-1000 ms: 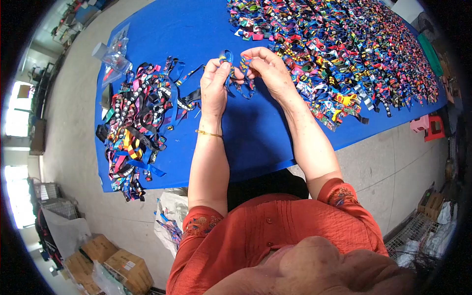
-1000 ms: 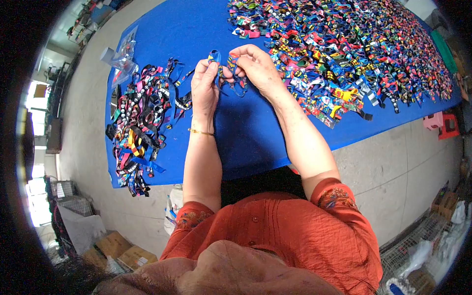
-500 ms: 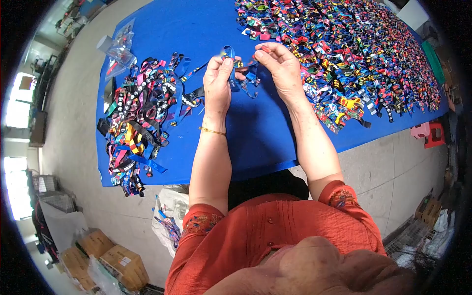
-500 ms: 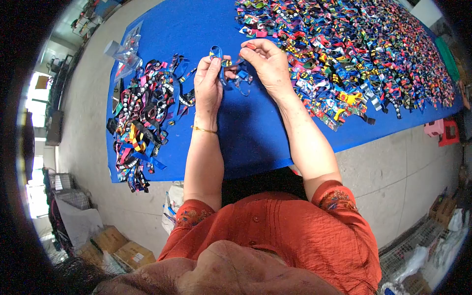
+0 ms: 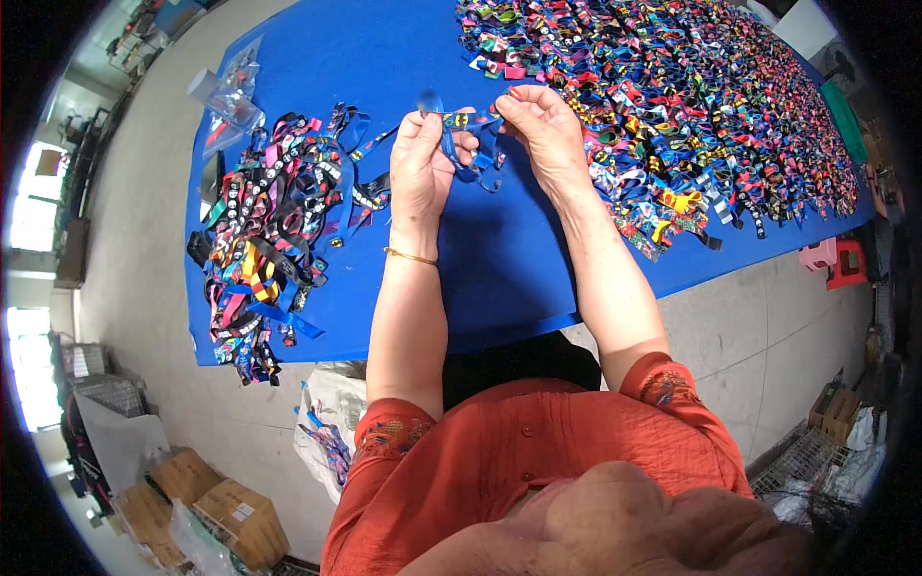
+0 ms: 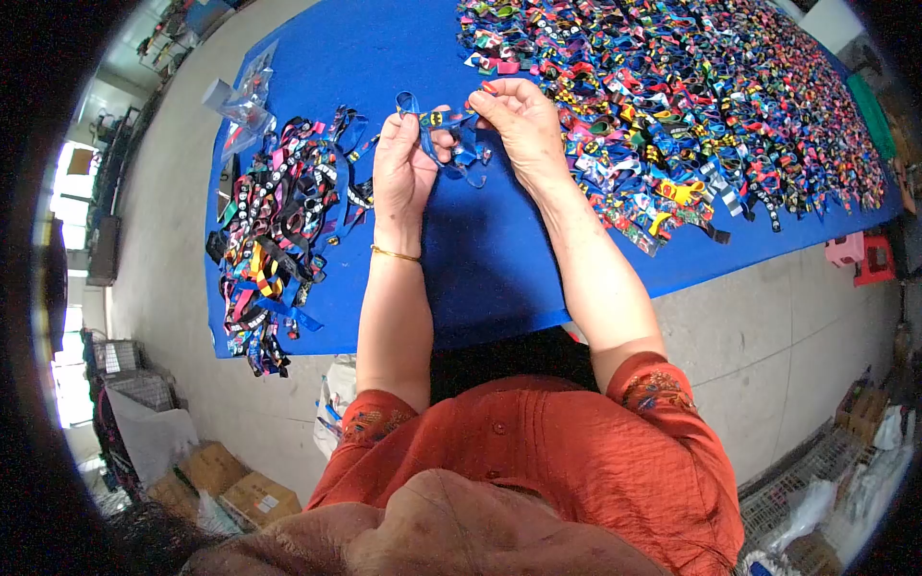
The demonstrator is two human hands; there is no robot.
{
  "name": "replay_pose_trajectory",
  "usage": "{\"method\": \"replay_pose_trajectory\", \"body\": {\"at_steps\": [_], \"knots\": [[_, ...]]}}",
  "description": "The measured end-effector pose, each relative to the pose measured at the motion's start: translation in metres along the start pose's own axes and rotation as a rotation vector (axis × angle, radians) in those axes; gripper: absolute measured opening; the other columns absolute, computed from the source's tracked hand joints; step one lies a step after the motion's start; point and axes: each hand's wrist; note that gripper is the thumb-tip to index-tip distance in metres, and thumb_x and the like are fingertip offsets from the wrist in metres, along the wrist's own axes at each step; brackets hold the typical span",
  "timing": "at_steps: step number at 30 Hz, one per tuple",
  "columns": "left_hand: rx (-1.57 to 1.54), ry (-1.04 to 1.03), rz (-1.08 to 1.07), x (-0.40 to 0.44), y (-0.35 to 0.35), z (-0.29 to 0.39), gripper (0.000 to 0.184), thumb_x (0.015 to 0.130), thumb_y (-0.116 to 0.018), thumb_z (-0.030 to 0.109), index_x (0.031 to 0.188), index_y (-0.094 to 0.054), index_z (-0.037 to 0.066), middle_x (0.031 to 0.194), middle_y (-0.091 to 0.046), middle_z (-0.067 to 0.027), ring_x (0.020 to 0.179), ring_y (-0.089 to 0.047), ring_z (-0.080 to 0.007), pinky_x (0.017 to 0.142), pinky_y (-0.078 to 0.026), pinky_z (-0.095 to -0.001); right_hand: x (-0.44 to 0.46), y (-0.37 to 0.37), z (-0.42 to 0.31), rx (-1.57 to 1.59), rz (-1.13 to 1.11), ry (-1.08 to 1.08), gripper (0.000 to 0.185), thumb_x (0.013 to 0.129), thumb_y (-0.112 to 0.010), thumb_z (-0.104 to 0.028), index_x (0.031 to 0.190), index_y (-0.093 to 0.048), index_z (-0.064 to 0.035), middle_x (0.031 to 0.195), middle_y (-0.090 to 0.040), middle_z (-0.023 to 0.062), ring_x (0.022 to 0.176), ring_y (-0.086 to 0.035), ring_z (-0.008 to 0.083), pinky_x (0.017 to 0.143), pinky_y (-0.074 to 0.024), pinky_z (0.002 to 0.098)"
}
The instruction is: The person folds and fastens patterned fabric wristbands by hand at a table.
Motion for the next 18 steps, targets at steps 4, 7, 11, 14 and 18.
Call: {"method": "replay_pose_trajectory", "body": {"at_steps": [4, 7, 11, 14, 18], "knots": [[-0.014, 0.021, 0.008, -0.002, -0.009, 0.004, 0.012, 0.106, -0.053, 0.021, 0.107, -0.052, 0.009, 0.107, -0.070, -0.0243, 0.071, -0.070, -0.0224, 0.055, -0.054, -0.0280, -0.001, -0.004, 0.000, -0.013, 0.034, 0.017, 0.021, 0.091, -0.075, -0.010, 0.106, -0.063, -0.0024, 0.090, -0.071, 0.0053, 0.080, -0.066, 0.0100, 0.071, -0.0534, 0.0235], [0.044, 0.064, -0.047, -0.001, 0.001, 0.004, 0.016, 0.105, -0.054, 0.024, 0.105, -0.051, 0.009, 0.099, -0.071, -0.0233, 0.062, -0.068, -0.0211, 0.049, -0.052, -0.0277, -0.003, -0.005, -0.001, -0.055, 0.020, -0.008, 0.022, 0.091, -0.075, -0.011, 0.107, -0.064, -0.0020, 0.091, -0.071, 0.0055, 0.080, -0.066, 0.0099, 0.073, -0.0533, 0.0238], [0.161, 0.093, 0.000, -0.003, -0.001, 0.003, 0.021, 0.104, -0.056, 0.027, 0.104, -0.051, 0.007, 0.088, -0.072, -0.0203, 0.052, -0.064, -0.0180, 0.045, -0.048, -0.0252, -0.006, -0.008, -0.002, -0.076, -0.054, -0.037, 0.023, 0.092, -0.075, -0.013, 0.109, -0.065, -0.0020, 0.093, -0.071, 0.0055, 0.083, -0.066, 0.0102, 0.074, -0.0529, 0.0241], [0.205, 0.110, 0.032, -0.003, -0.001, 0.004, 0.023, 0.103, -0.058, 0.029, 0.104, -0.051, 0.006, 0.084, -0.071, -0.0183, 0.050, -0.063, -0.0162, 0.044, -0.047, -0.0231, -0.007, -0.009, 0.000, -0.067, -0.093, -0.032, 0.023, 0.092, -0.075, -0.013, 0.110, -0.066, -0.0020, 0.094, -0.071, 0.0053, 0.084, -0.066, 0.0102, 0.075, -0.0527, 0.0241], [0.251, 0.124, 0.062, -0.004, -0.003, 0.004, 0.025, 0.103, -0.058, 0.029, 0.103, -0.053, 0.005, 0.080, -0.071, -0.0162, 0.050, -0.063, -0.0150, 0.043, -0.046, -0.0224, -0.008, -0.011, 0.001, -0.087, -0.115, -0.010, 0.023, 0.093, -0.073, -0.012, 0.112, -0.067, -0.0006, 0.094, -0.071, 0.0056, 0.084, -0.065, 0.0099, 0.076, -0.0530, 0.0242]]}}
Point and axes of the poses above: each hand's wrist, its own x-axis towards the middle knuckle, its own y-axis out of the back of the hand, z = x × y
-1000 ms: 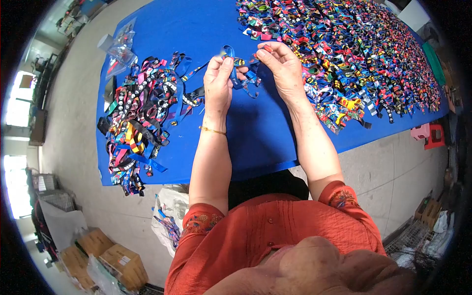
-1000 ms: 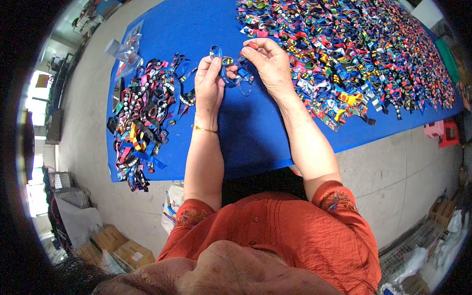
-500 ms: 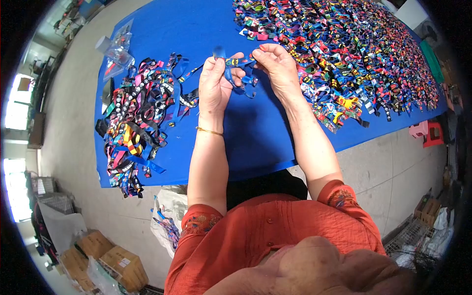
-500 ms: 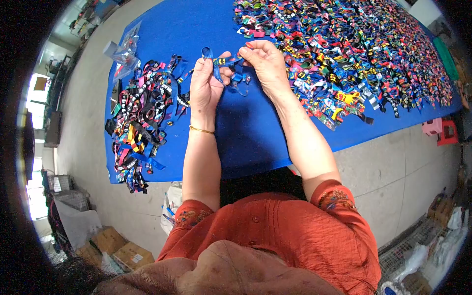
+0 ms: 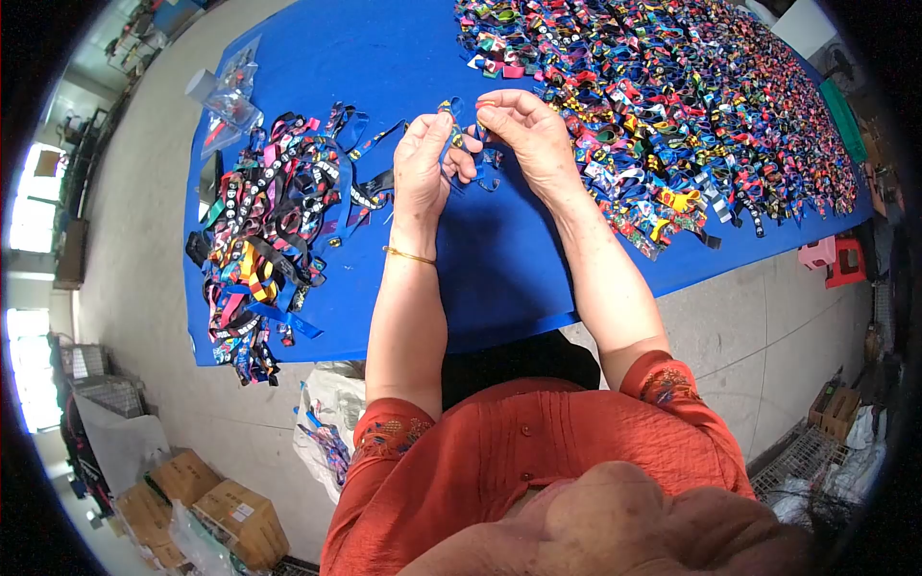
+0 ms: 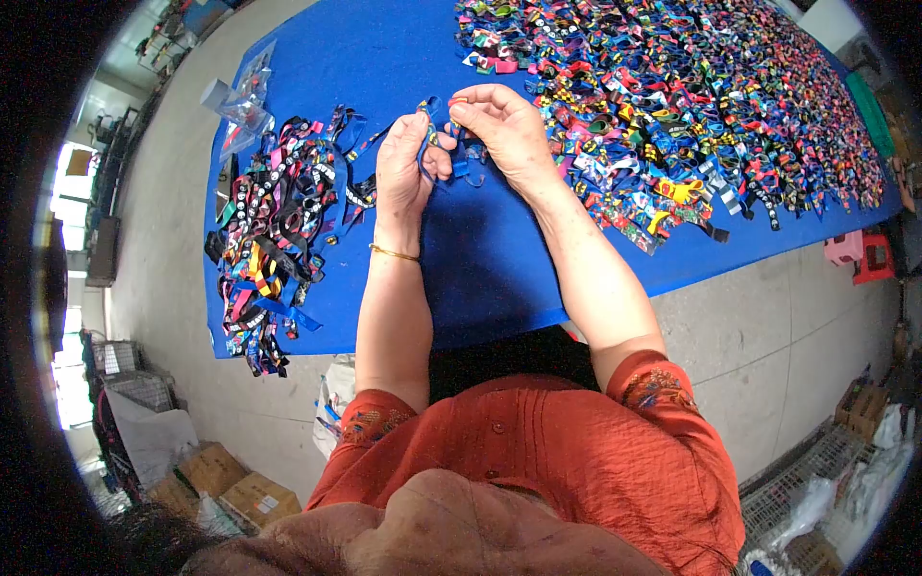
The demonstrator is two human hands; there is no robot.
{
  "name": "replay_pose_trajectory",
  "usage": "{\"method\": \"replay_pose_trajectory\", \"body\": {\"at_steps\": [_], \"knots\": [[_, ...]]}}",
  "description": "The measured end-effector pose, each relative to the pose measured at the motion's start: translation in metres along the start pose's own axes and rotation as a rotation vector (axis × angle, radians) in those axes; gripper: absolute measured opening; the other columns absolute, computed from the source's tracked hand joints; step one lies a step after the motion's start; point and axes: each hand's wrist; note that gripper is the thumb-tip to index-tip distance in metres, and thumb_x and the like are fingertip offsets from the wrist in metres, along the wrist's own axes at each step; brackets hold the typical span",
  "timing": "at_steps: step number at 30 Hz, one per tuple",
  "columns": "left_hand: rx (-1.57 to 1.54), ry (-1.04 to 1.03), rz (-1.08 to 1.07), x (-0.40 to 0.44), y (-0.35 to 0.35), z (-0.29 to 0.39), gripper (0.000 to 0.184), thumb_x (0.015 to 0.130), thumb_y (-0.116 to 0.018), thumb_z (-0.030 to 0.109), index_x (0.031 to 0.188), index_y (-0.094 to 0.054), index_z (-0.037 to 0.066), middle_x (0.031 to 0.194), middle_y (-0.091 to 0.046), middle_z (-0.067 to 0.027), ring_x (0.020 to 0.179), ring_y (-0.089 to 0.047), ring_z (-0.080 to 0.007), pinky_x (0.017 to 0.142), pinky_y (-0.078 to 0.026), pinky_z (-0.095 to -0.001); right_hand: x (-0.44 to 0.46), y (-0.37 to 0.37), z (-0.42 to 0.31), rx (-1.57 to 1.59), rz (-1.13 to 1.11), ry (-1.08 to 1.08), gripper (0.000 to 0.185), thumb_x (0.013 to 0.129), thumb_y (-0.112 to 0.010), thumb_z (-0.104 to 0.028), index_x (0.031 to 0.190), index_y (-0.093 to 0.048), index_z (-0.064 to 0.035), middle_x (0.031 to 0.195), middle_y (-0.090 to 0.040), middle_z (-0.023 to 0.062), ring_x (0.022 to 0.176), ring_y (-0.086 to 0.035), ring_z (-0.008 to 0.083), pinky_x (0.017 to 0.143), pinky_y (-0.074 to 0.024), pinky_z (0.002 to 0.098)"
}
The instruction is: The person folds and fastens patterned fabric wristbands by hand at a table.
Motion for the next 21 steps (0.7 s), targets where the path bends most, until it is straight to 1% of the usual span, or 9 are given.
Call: {"method": "replay_pose_trajectory", "body": {"at_steps": [4, 10, 13, 16, 19, 21], "knots": [[0.049, -0.006, 0.015, -0.001, -0.005, 0.000, 0.027, 0.103, -0.059, 0.030, 0.102, -0.055, 0.004, 0.076, -0.069, -0.0141, 0.050, -0.063, -0.0148, 0.043, -0.046, -0.0227, -0.003, -0.003, -0.003, 0.017, -0.028, 0.007, 0.022, 0.094, -0.071, -0.009, 0.113, -0.068, 0.0014, 0.096, -0.071, 0.0068, 0.085, -0.066, 0.0100, 0.078, -0.0538, 0.0244], [0.090, 0.002, -0.009, -0.002, -0.007, -0.002, 0.029, 0.102, -0.060, 0.031, 0.101, -0.055, 0.003, 0.078, -0.069, -0.0151, 0.052, -0.065, -0.0162, 0.045, -0.049, -0.0231, -0.002, -0.002, 0.001, -0.013, -0.019, 0.001, 0.021, 0.094, -0.070, -0.008, 0.113, -0.069, 0.0017, 0.101, -0.072, 0.0082, 0.089, -0.066, 0.0103, 0.080, -0.0543, 0.0244], [0.098, 0.005, -0.039, -0.002, -0.007, -0.004, 0.026, 0.105, -0.055, 0.027, 0.104, -0.055, 0.000, 0.081, -0.068, -0.0161, 0.057, -0.067, -0.0193, 0.049, -0.055, -0.0262, 0.000, 0.000, 0.004, -0.060, -0.002, 0.011, 0.023, 0.093, -0.072, -0.008, 0.114, -0.068, 0.0012, 0.098, -0.072, 0.0074, 0.087, -0.066, 0.0100, 0.077, -0.0538, 0.0241], [0.070, -0.009, -0.053, -0.001, -0.010, -0.006, 0.025, 0.105, -0.054, 0.025, 0.104, -0.055, 0.000, 0.085, -0.069, -0.0172, 0.062, -0.070, -0.0221, 0.054, -0.059, -0.0292, 0.001, 0.002, 0.008, -0.131, 0.071, 0.034, 0.023, 0.092, -0.073, -0.009, 0.112, -0.066, 0.0009, 0.096, -0.072, 0.0075, 0.085, -0.065, 0.0096, 0.074, -0.0532, 0.0238], [0.036, -0.029, -0.063, -0.001, -0.013, -0.008, 0.022, 0.102, -0.060, 0.022, 0.101, -0.053, 0.001, 0.086, -0.070, -0.0200, 0.065, -0.072, -0.0243, 0.058, -0.061, -0.0322, 0.002, 0.003, 0.006, -0.086, 0.107, 0.009, 0.024, 0.092, -0.075, -0.011, 0.109, -0.064, 0.0001, 0.094, -0.071, 0.0082, 0.083, -0.065, 0.0098, 0.072, -0.0526, 0.0237], [0.057, -0.036, -0.072, -0.001, -0.012, -0.009, 0.020, 0.102, -0.061, 0.020, 0.103, -0.053, 0.001, 0.087, -0.070, -0.0205, 0.066, -0.072, -0.0245, 0.059, -0.061, -0.0331, 0.002, 0.002, 0.004, -0.115, 0.105, 0.019, 0.022, 0.092, -0.074, -0.011, 0.108, -0.063, 0.0001, 0.094, -0.072, 0.0090, 0.084, -0.066, 0.0103, 0.073, -0.0529, 0.0240]]}}
Point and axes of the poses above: each hand's wrist, its own x-axis towards the middle knuckle, its own y-axis out of the back of the hand, z = x × y
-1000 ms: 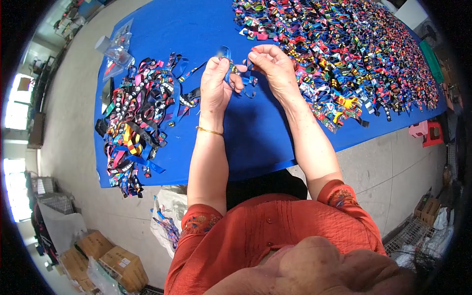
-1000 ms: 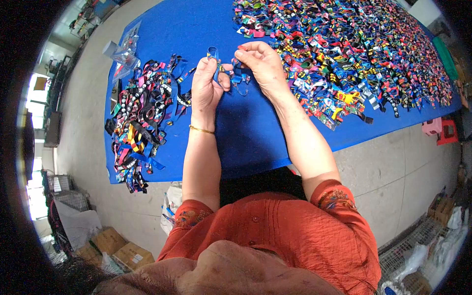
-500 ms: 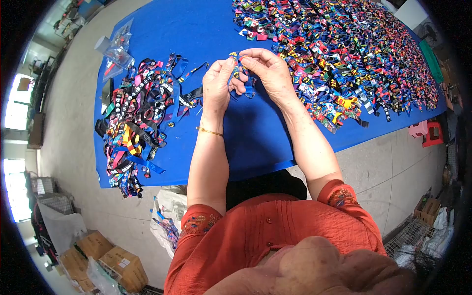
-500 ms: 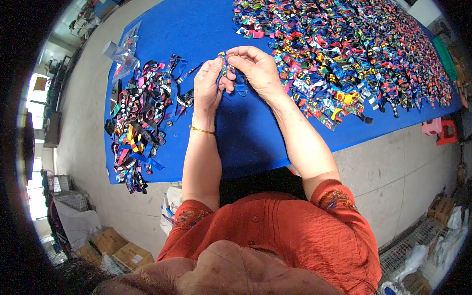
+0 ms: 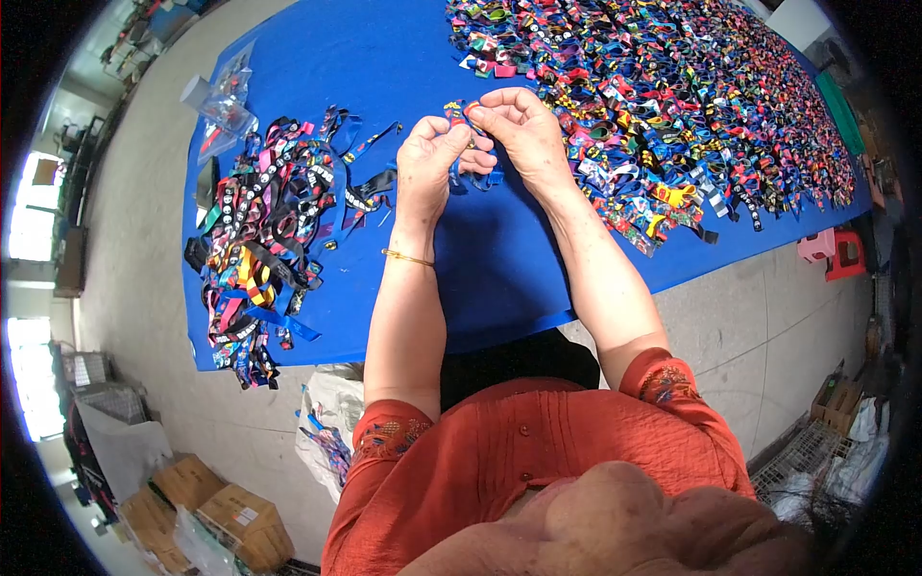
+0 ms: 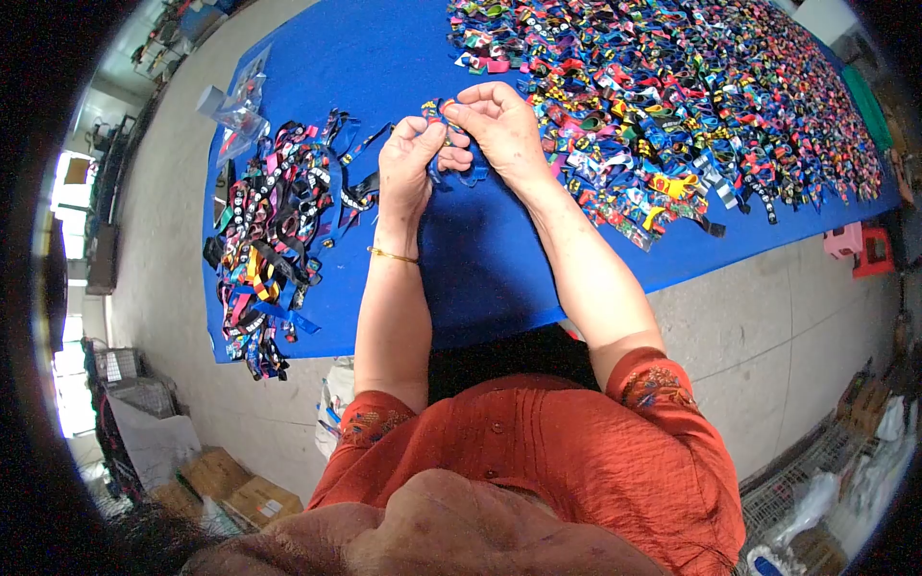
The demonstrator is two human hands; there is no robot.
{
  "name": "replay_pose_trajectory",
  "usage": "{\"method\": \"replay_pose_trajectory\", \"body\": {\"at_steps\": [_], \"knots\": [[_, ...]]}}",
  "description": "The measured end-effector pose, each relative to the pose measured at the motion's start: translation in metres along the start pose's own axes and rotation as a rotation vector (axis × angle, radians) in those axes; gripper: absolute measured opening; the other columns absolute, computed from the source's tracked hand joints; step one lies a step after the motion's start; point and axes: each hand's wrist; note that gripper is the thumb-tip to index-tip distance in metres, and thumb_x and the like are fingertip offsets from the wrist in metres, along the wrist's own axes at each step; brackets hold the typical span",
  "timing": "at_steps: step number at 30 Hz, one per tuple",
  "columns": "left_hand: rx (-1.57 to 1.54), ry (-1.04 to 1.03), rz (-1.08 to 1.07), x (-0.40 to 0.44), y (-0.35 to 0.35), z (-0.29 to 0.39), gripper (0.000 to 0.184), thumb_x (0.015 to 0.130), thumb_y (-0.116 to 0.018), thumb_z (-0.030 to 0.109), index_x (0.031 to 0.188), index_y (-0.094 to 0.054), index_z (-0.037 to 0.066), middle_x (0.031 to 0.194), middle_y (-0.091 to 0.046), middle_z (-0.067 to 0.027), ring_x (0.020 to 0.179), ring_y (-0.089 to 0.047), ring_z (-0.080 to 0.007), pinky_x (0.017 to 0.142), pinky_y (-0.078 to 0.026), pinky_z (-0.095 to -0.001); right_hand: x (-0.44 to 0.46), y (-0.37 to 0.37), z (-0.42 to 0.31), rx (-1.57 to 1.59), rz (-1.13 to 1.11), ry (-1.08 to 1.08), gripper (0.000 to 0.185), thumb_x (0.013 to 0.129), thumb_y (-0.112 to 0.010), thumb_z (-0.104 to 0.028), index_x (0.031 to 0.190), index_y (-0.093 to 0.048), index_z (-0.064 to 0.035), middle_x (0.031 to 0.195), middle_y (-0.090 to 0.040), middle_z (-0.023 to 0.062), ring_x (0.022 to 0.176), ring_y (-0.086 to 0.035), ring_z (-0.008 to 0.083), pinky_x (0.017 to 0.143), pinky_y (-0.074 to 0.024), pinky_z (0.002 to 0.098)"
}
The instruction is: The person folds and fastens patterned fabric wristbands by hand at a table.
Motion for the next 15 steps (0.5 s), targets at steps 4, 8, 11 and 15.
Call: {"method": "replay_pose_trajectory", "body": {"at_steps": [4, 8, 11, 15], "knots": [[0.012, -0.004, 0.036, 0.000, 0.003, 0.002, 0.017, 0.102, -0.060, 0.017, 0.104, -0.054, 0.002, 0.087, -0.071, -0.0200, 0.066, -0.072, -0.0244, 0.059, -0.062, -0.0335, 0.000, 0.000, 0.000, 0.070, -0.070, -0.009, 0.023, 0.092, -0.074, -0.010, 0.108, -0.063, 0.0005, 0.097, -0.071, 0.0093, 0.086, -0.067, 0.0113, 0.075, -0.0539, 0.0249], [-0.051, -0.014, 0.062, 0.002, 0.008, 0.001, 0.016, 0.102, -0.059, 0.016, 0.105, -0.054, 0.001, 0.086, -0.071, -0.0184, 0.065, -0.072, -0.0239, 0.058, -0.061, -0.0331, -0.001, 0.003, 0.004, 0.132, -0.138, -0.026, 0.027, 0.091, -0.073, -0.010, 0.112, -0.062, 0.0016, 0.102, -0.071, 0.0102, 0.089, -0.067, 0.0125, 0.078, -0.0548, 0.0259], [-0.054, -0.019, 0.070, 0.002, 0.009, 0.002, 0.018, 0.102, -0.059, 0.017, 0.106, -0.055, 0.001, 0.085, -0.070, -0.0175, 0.064, -0.072, -0.0236, 0.057, -0.061, -0.0325, -0.001, 0.003, 0.006, 0.166, -0.147, -0.083, 0.035, 0.090, -0.075, -0.013, 0.117, -0.061, 0.0040, 0.104, -0.070, 0.0118, 0.090, -0.067, 0.0143, 0.079, -0.0551, 0.0269], [-0.058, -0.007, 0.059, 0.002, 0.011, 0.003, 0.021, 0.102, -0.059, 0.020, 0.107, -0.056, 0.000, 0.084, -0.070, -0.0170, 0.064, -0.072, -0.0236, 0.057, -0.061, -0.0321, -0.001, 0.005, 0.005, 0.185, -0.147, -0.177, 0.033, 0.090, -0.076, -0.014, 0.114, -0.062, 0.0045, 0.100, -0.070, 0.0112, 0.087, -0.067, 0.0143, 0.077, -0.0548, 0.0268]]}}
Point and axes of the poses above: each hand's wrist, its own x-axis towards the middle knuckle, its own y-axis out of the back of the hand, z = x × y
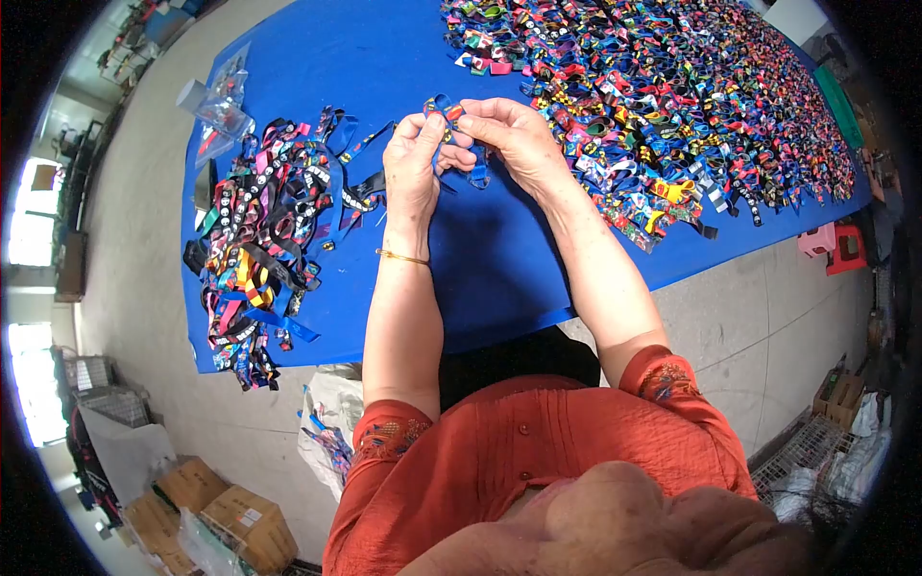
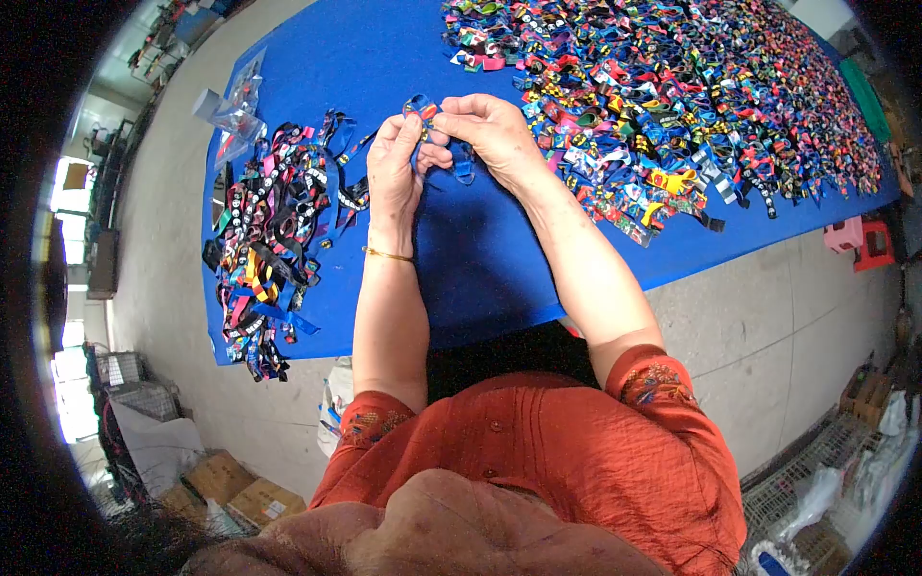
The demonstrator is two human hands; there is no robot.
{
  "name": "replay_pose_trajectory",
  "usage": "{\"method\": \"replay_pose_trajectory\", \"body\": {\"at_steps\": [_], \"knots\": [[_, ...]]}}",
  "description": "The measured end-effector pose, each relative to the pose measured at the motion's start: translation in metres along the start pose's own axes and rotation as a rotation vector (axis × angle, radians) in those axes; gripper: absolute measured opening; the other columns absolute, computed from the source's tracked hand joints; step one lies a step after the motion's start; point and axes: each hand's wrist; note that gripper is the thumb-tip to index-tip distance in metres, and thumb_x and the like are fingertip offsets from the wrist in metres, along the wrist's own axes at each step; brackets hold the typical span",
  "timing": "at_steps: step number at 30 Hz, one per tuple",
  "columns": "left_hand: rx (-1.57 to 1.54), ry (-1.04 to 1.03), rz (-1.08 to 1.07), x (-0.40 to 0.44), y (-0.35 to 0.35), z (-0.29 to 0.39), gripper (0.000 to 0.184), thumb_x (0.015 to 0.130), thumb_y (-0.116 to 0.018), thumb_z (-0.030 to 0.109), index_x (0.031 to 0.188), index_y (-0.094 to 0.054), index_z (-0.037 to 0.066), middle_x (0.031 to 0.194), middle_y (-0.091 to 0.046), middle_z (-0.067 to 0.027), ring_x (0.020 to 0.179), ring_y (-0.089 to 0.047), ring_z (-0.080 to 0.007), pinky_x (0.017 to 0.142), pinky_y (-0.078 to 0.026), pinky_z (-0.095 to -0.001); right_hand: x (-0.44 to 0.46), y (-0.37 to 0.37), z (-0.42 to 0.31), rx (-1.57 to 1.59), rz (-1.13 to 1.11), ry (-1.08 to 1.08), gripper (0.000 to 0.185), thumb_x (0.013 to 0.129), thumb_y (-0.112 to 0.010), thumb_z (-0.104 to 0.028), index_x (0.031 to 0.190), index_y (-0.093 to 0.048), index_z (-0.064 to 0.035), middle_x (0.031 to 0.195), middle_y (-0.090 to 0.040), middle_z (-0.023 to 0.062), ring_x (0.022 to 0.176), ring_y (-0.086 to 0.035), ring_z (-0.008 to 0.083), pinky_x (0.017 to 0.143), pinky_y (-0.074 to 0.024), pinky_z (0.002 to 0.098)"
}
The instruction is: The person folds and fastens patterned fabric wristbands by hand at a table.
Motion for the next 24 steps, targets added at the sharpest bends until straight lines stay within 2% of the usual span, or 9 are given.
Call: {"method": "replay_pose_trajectory", "body": {"at_steps": [5, 11, 19, 24], "knots": [[0.034, 0.015, 0.018, -0.002, -0.003, 0.000, 0.021, 0.103, -0.058, 0.021, 0.106, -0.058, 0.000, 0.084, -0.071, -0.0163, 0.063, -0.071, -0.0224, 0.055, -0.059, -0.0299, 0.000, -0.002, -0.003, 0.004, -0.010, -0.040, 0.024, 0.091, -0.074, -0.012, 0.108, -0.064, 0.0032, 0.092, -0.070, 0.0091, 0.082, -0.065, 0.0134, 0.073, -0.0543, 0.0266], [0.035, 0.002, 0.019, 0.000, 0.000, -0.002, 0.021, 0.101, -0.062, 0.021, 0.105, -0.058, 0.000, 0.084, -0.070, -0.0165, 0.062, -0.070, -0.0218, 0.054, -0.057, -0.0299, -0.004, -0.010, -0.008, 0.051, 0.034, 0.047, 0.015, 0.095, -0.070, -0.009, 0.104, -0.063, 0.0005, 0.086, -0.068, 0.0065, 0.075, -0.063, 0.0115, 0.068, -0.0542, 0.0269], [0.064, 0.015, -0.011, 0.000, -0.003, 0.000, 0.020, 0.100, -0.064, 0.020, 0.104, -0.059, 0.001, 0.082, -0.069, -0.0129, 0.059, -0.066, -0.0167, 0.052, -0.054, -0.0274, -0.003, -0.011, -0.003, -0.081, 0.032, 0.166, 0.013, 0.096, -0.068, -0.009, 0.104, -0.064, -0.0003, 0.087, -0.068, 0.0044, 0.076, -0.063, 0.0096, 0.068, -0.0536, 0.0254], [0.070, -0.002, 0.014, 0.000, -0.004, -0.001, 0.024, 0.100, -0.064, 0.018, 0.110, -0.052, 0.000, 0.082, -0.068, -0.0135, 0.058, -0.065, -0.0162, 0.052, -0.053, -0.0264, 0.000, -0.007, 0.003, -0.129, 0.001, 0.192, 0.011, 0.097, -0.067, -0.008, 0.104, -0.065, -0.0010, 0.088, -0.068, 0.0035, 0.077, -0.063, 0.0085, 0.068, -0.0530, 0.0240]]}}
Point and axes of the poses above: each hand's wrist, its own x-axis towards the middle knuckle, its own y-axis out of the back of the hand, z = x × y
